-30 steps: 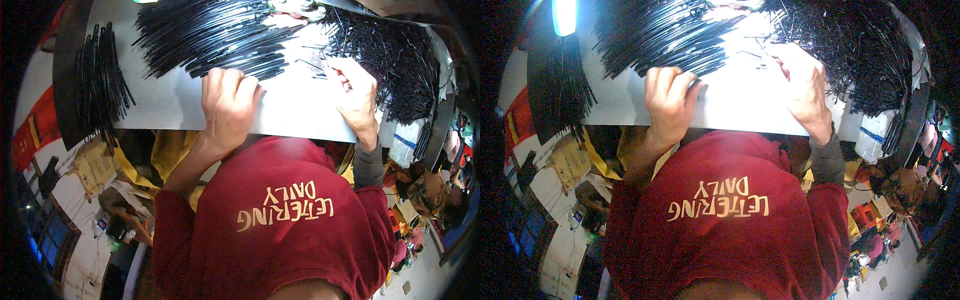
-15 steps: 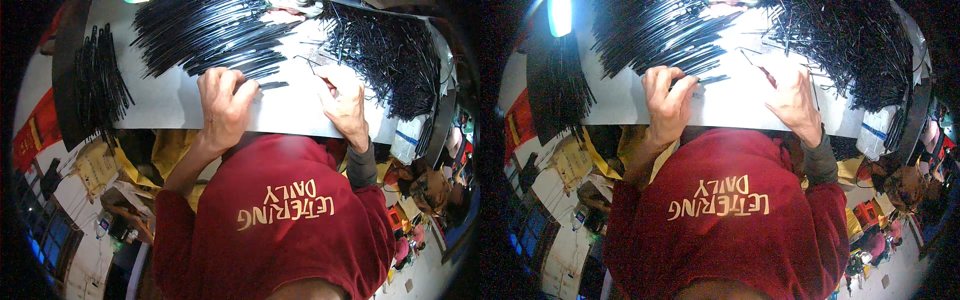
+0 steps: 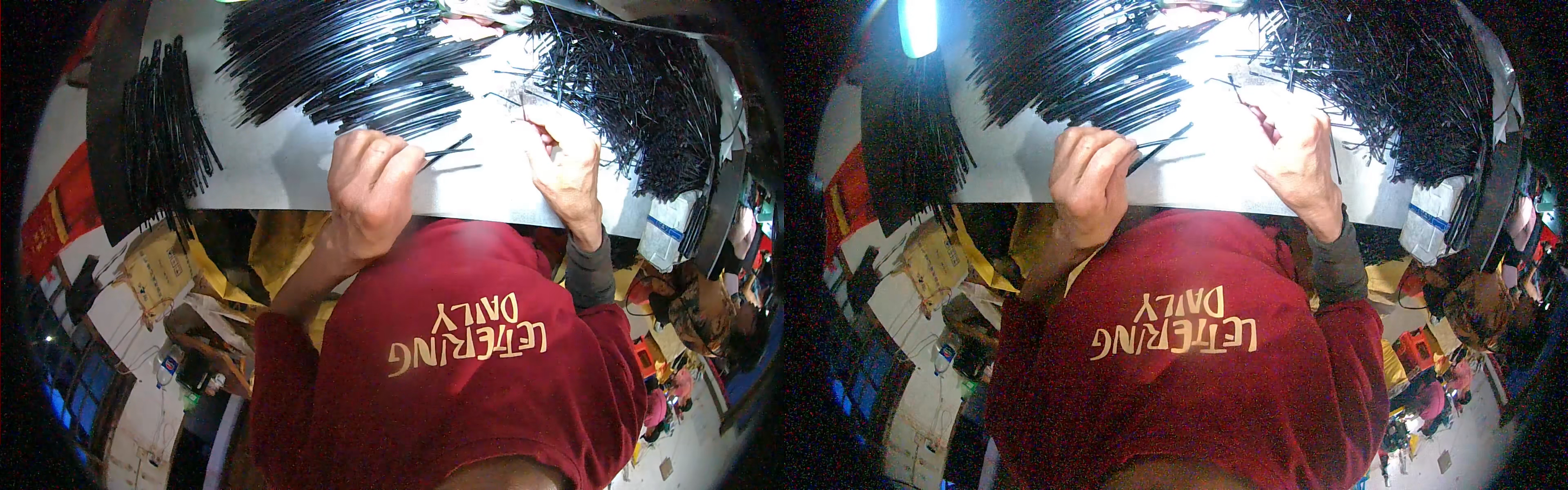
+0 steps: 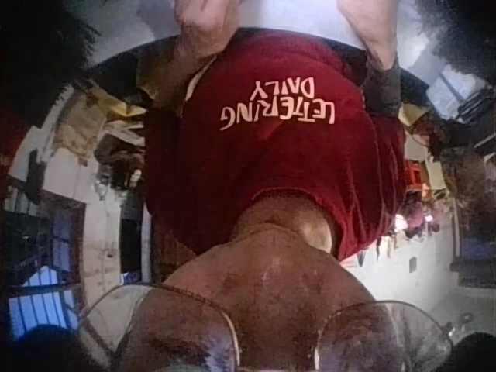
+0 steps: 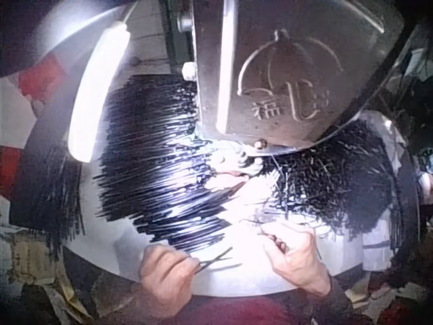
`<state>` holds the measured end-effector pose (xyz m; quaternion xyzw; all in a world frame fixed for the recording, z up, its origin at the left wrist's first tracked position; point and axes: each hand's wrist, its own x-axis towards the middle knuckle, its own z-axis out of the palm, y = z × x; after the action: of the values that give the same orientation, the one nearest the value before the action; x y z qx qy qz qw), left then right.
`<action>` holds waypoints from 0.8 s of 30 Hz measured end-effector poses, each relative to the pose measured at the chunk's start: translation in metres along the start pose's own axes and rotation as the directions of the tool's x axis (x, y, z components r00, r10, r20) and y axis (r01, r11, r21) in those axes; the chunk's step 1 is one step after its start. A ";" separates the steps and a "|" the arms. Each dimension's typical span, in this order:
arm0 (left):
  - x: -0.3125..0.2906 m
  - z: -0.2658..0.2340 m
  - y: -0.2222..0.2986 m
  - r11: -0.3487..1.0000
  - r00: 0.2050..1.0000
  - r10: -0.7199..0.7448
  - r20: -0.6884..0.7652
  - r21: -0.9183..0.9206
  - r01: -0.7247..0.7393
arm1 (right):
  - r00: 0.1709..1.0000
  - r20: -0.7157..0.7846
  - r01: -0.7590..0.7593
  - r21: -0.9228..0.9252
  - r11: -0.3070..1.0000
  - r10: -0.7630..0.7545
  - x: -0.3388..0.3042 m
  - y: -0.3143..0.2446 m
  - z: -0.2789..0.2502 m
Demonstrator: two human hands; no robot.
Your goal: The person puts on eyeglasses, fits thin rods and small wire pieces together by hand, and fastens them using a machine press.
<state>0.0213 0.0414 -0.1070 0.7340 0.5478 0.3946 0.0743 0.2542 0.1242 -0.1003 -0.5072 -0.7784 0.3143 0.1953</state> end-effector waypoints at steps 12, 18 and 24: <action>0.075 -0.002 -0.019 0.490 0.825 -0.474 0.307 -0.686 0.537 | 0.996 -0.026 0.091 0.402 0.911 -0.088 0.026 -0.025 0.031; 0.088 0.024 -0.035 0.859 0.967 -0.237 0.095 -0.445 0.254 | 0.994 -0.069 0.102 0.370 0.923 -0.082 0.049 -0.033 0.016; 0.092 0.029 -0.038 0.954 0.993 -0.095 0.072 -0.279 0.111 | 0.984 -0.172 0.110 0.441 0.891 -0.037 0.060 -0.036 0.017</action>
<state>0.0200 0.1452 -0.1011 0.6973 0.5210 0.4431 0.2146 0.1955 0.1643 -0.0887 -0.4418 -0.6855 0.4364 0.3801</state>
